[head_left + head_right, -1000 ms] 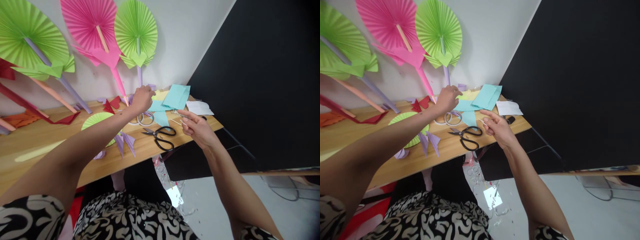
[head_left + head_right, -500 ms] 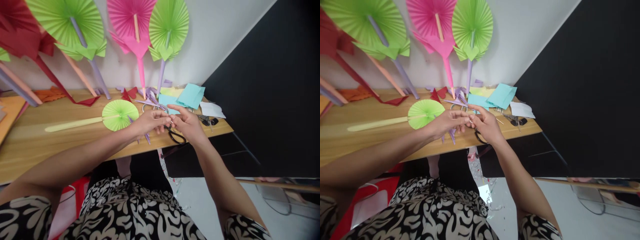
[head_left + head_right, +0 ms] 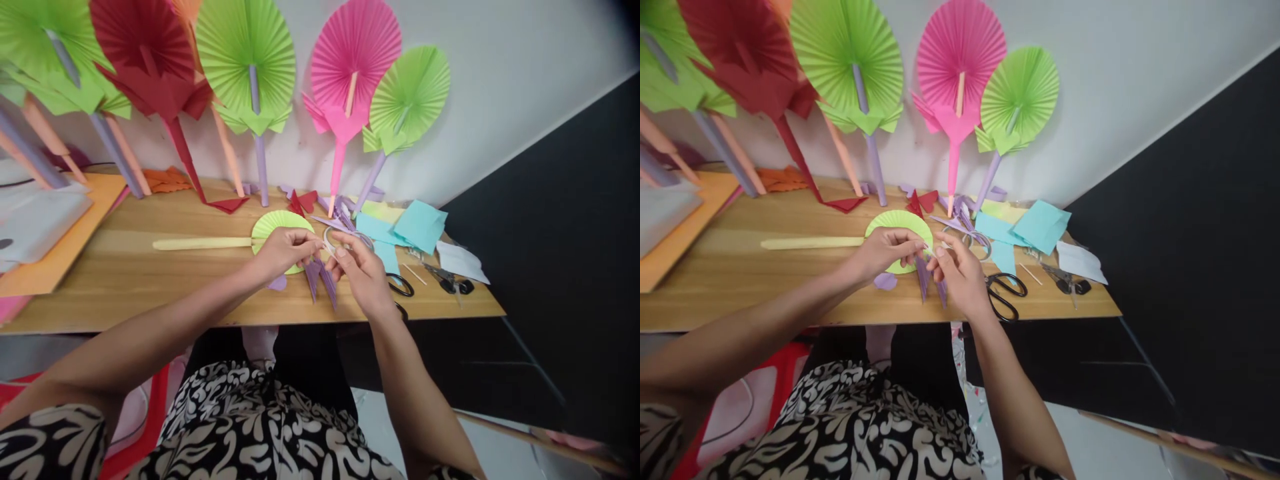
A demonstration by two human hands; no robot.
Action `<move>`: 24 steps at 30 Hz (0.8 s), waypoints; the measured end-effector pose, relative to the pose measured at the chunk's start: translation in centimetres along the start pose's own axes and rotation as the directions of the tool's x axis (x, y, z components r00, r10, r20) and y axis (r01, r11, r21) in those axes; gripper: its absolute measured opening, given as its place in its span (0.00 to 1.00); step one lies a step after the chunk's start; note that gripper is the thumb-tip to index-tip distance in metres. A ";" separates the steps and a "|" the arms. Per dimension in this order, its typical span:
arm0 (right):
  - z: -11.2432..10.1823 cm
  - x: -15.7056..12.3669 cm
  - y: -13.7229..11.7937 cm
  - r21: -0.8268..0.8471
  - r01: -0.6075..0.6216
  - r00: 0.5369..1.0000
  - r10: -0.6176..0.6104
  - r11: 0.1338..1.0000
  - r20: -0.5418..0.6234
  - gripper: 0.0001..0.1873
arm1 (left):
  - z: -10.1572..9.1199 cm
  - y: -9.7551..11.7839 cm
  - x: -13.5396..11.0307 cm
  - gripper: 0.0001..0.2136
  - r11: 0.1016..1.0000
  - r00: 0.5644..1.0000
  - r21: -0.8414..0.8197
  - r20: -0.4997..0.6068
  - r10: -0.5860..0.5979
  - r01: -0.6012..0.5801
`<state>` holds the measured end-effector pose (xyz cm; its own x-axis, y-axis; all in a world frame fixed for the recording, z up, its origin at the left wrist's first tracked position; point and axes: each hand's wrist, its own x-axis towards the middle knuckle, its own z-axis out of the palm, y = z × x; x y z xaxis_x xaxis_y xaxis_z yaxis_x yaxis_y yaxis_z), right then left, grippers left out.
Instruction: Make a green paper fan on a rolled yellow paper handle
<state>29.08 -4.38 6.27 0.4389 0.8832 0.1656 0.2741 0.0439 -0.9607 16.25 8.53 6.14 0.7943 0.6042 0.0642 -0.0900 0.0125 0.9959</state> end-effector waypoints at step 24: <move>3.8 0.7 -0.4 -0.142 0.037 0.967 -0.072 0.989 -0.246 0.13 | -2.8 -0.4 -1.6 0.15 0.797 0.879 -0.511 0.474 -0.052 0.323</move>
<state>26.05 -1.96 5.89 0.6148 0.7359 0.2835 0.4093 0.0096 -0.9124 13.29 9.81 5.44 0.9877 0.1522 0.0346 -0.1217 0.6121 0.7814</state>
